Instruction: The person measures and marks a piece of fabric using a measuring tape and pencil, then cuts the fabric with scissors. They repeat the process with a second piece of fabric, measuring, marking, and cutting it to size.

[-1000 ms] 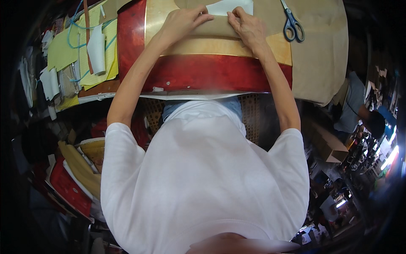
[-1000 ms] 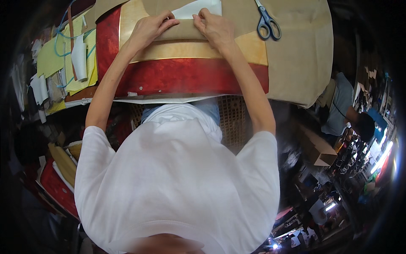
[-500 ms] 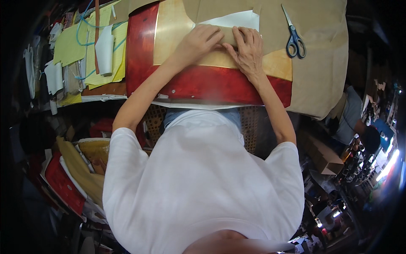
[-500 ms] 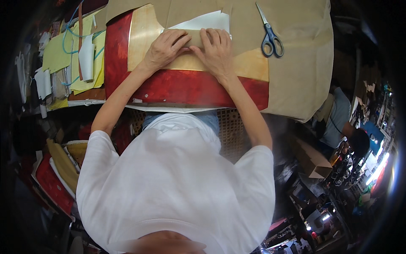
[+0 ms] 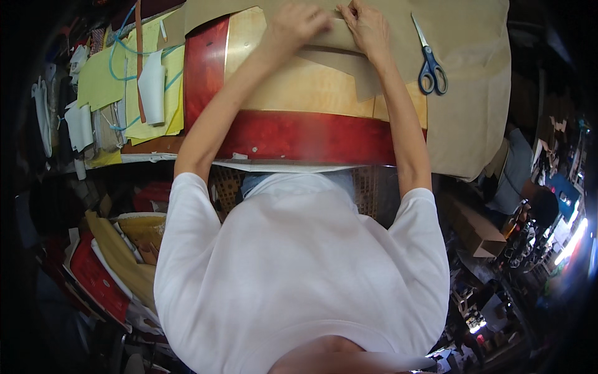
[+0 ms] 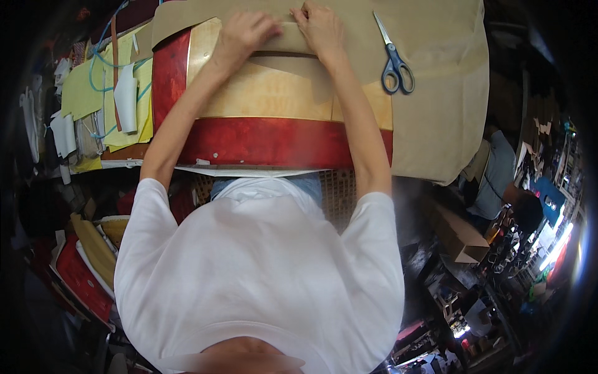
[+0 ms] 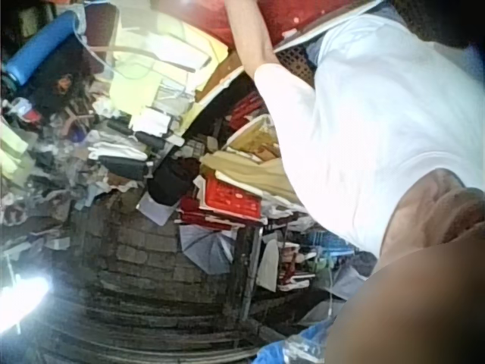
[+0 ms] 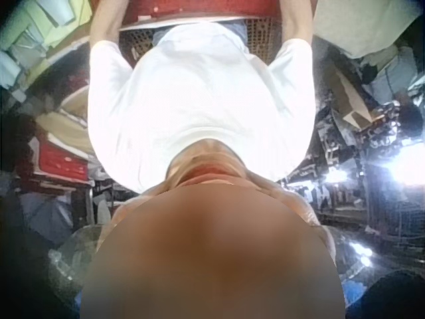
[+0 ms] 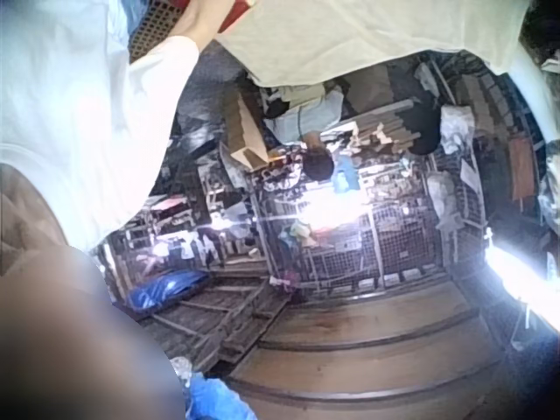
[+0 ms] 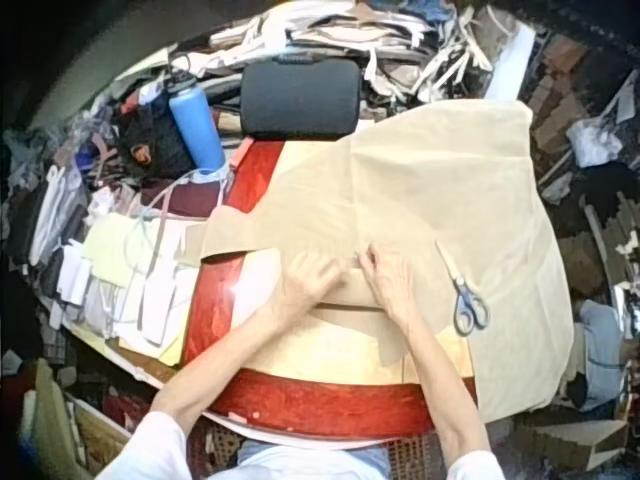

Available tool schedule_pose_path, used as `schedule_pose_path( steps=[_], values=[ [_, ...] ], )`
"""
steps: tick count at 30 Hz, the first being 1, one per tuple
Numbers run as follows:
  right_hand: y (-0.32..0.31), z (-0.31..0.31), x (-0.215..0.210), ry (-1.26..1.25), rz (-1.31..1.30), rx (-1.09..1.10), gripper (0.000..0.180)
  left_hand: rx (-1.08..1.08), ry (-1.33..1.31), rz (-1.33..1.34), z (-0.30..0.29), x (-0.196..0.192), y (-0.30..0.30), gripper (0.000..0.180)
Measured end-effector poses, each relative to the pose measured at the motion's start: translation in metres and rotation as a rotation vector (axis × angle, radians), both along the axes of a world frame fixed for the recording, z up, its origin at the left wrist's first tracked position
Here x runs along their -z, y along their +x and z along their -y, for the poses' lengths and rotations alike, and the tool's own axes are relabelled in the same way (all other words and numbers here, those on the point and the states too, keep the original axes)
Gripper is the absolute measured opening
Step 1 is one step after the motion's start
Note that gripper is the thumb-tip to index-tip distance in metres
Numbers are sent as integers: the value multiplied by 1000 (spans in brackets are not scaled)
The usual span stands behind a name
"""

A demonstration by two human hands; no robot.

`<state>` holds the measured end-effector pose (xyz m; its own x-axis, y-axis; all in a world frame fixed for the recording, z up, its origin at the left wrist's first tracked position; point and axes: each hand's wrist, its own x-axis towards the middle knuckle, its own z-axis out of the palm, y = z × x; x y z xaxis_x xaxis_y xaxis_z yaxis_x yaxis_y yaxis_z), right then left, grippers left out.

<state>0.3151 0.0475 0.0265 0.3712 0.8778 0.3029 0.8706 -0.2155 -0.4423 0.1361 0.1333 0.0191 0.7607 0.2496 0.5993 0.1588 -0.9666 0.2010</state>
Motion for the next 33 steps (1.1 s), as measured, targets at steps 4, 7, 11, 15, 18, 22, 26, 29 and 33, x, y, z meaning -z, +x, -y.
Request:
schedule_pose_path(
  steps=[4, 7, 11, 15, 18, 22, 26, 29, 33],
  values=[
    [9, -7, 2, 18, -278, 11, 23, -54, 159, -11, 28, 15, -13, 40],
    [5, -6, 0, 266, -170, 33, 19, -16, 147, -40, 22, 16, -14, 45],
    [-26, 11, -1, 670, -122, 191, 23, 18, 61, -21, -3, 14, 1, 43],
    [-67, 49, 10, 493, -1350, 239, 37, -3, -198, -120, -37, 11, 18, 35],
    [-81, 45, 15, 400, -1754, 196, 46, 105, -51, -73, -58, 2, 31, 32],
    [-76, 30, -1, 360, -1839, 57, 55, -139, -249, -325, -40, -14, 38, 42],
    [-97, 31, -20, 278, -1773, 9, 52, -452, -610, -136, 22, -28, -2, 41],
    [-125, 37, -21, 288, -1605, -18, 50, -361, -934, -23, 55, -37, -45, 39],
    [-152, 50, -9, 241, -1587, -76, 50, -413, -1091, -6, 39, -28, -117, 40]
  ],
)
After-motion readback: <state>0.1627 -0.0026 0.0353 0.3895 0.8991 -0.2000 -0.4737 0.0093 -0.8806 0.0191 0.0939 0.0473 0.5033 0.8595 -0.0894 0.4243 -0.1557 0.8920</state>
